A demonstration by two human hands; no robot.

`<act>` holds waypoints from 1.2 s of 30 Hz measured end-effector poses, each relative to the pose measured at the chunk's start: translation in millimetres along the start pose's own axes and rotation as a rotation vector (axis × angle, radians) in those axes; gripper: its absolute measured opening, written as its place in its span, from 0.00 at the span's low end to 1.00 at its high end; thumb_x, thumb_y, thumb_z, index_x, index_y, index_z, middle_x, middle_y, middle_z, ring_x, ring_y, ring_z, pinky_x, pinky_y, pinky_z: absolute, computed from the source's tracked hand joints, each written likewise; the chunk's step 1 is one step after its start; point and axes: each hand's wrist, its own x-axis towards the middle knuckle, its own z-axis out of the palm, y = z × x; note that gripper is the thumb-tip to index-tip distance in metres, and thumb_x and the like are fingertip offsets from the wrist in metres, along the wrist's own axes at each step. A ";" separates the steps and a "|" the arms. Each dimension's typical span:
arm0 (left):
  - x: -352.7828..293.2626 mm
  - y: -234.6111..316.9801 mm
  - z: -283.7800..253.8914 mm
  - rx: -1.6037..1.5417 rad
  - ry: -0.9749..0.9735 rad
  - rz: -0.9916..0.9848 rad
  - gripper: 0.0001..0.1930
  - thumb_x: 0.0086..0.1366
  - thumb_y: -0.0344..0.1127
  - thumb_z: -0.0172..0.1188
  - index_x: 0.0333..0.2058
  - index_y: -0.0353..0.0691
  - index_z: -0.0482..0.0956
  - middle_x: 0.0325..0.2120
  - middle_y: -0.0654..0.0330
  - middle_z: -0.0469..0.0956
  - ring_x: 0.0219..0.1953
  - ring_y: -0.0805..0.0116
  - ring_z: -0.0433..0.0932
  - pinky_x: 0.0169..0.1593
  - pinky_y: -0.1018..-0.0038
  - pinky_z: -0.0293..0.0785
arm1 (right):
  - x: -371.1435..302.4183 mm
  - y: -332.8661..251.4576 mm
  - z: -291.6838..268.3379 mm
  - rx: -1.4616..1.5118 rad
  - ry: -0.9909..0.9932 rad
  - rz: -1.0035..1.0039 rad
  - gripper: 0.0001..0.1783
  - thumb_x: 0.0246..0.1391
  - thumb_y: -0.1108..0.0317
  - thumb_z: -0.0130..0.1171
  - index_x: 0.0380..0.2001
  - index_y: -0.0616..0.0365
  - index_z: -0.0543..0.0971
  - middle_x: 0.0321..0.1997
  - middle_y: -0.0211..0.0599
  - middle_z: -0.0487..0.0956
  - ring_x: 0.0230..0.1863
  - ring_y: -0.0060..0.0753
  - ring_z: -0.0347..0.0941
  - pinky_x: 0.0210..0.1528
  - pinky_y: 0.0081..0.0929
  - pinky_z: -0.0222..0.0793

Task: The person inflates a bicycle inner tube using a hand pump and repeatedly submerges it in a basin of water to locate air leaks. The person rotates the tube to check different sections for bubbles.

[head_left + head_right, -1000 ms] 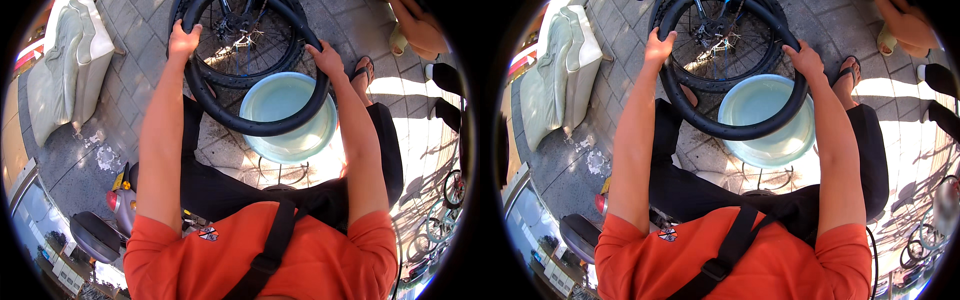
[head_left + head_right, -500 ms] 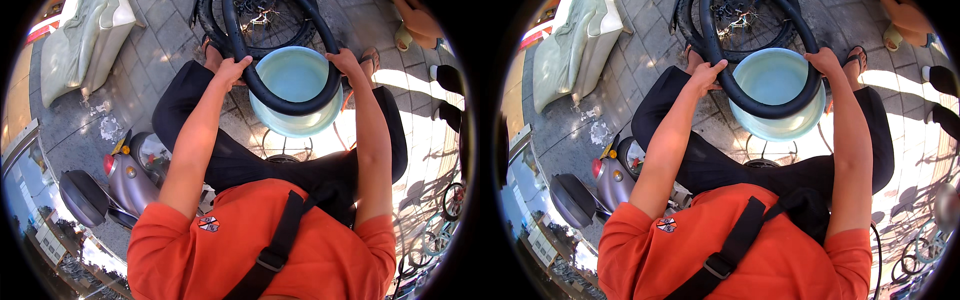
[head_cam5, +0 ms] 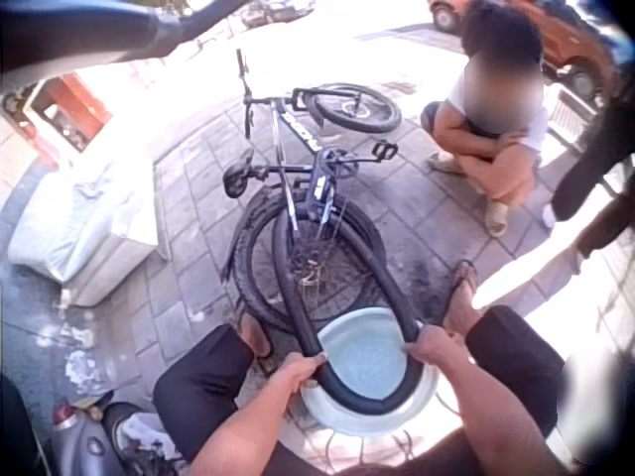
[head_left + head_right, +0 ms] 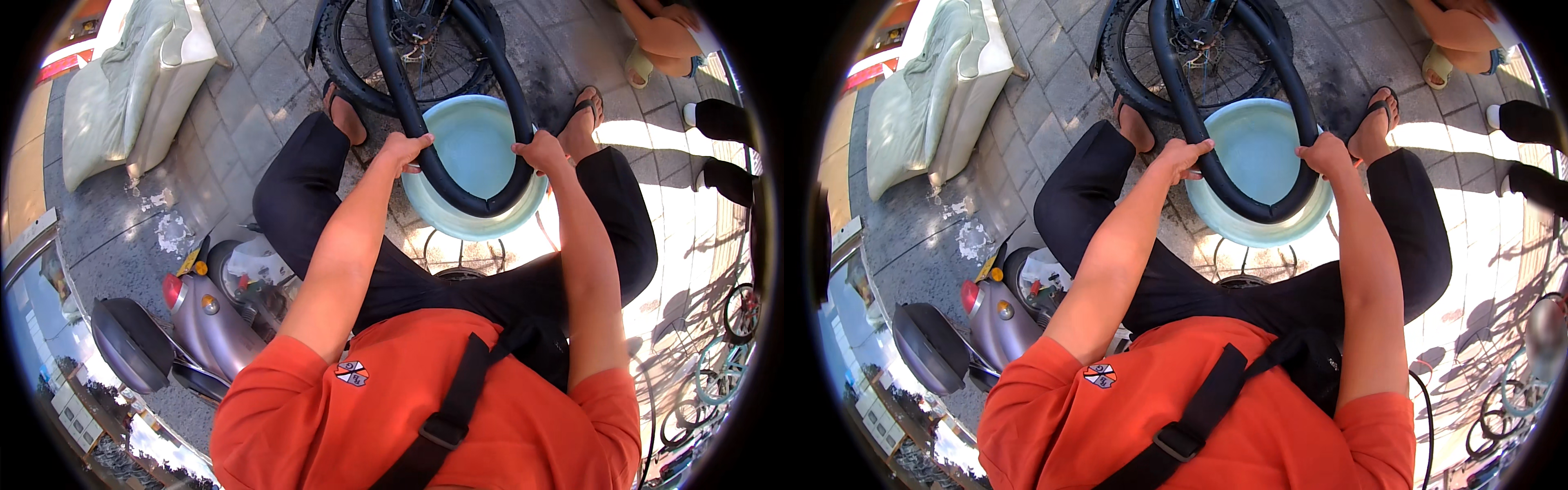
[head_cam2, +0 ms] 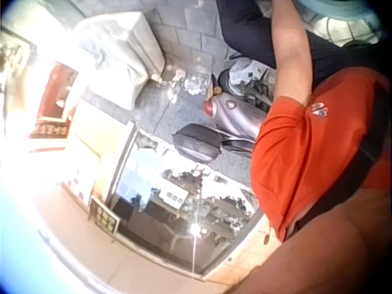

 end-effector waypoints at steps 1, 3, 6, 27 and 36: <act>0.6 -1.2 0.0 -0.015 -0.014 0.005 0.28 0.71 0.48 0.72 0.59 0.30 0.80 0.50 0.51 0.85 0.49 0.54 0.87 0.51 0.55 0.88 | 1.1 -0.6 0.0 -0.017 0.022 -0.016 0.36 0.57 0.46 0.76 0.49 0.74 0.81 0.43 0.55 0.87 0.40 0.50 0.88 0.30 0.41 0.86; 0.9 -9.1 3.8 -0.047 -0.056 0.003 0.28 0.71 0.47 0.72 0.59 0.30 0.80 0.51 0.50 0.85 0.50 0.54 0.87 0.52 0.55 0.88 | -0.4 4.2 0.3 -0.058 0.061 -0.033 0.34 0.58 0.46 0.76 0.44 0.74 0.84 0.39 0.55 0.88 0.34 0.50 0.89 0.29 0.41 0.85; 13.0 -12.0 14.0 -0.076 -0.090 0.003 0.27 0.72 0.47 0.71 0.59 0.33 0.80 0.51 0.51 0.85 0.51 0.54 0.86 0.51 0.55 0.88 | 8.0 6.5 -5.4 -0.034 0.003 0.004 0.34 0.57 0.45 0.76 0.43 0.73 0.84 0.36 0.53 0.88 0.31 0.48 0.88 0.28 0.40 0.84; 61.4 -7.6 51.1 0.034 -0.037 -0.198 0.26 0.81 0.48 0.56 0.62 0.29 0.70 0.42 0.47 0.85 0.28 0.52 0.90 0.24 0.64 0.85 | 69.5 24.6 78.0 0.111 0.154 0.067 0.27 0.62 0.48 0.71 0.38 0.69 0.86 0.33 0.57 0.86 0.35 0.55 0.86 0.41 0.45 0.81; 67.6 11.5 56.1 0.080 -0.031 -0.267 0.23 0.83 0.48 0.54 0.59 0.31 0.72 0.42 0.50 0.87 0.25 0.62 0.89 0.17 0.73 0.59 | 83.9 16.7 92.0 0.174 0.155 0.244 0.26 0.63 0.44 0.67 0.39 0.61 0.90 0.34 0.47 0.90 0.42 0.48 0.89 0.50 0.43 0.81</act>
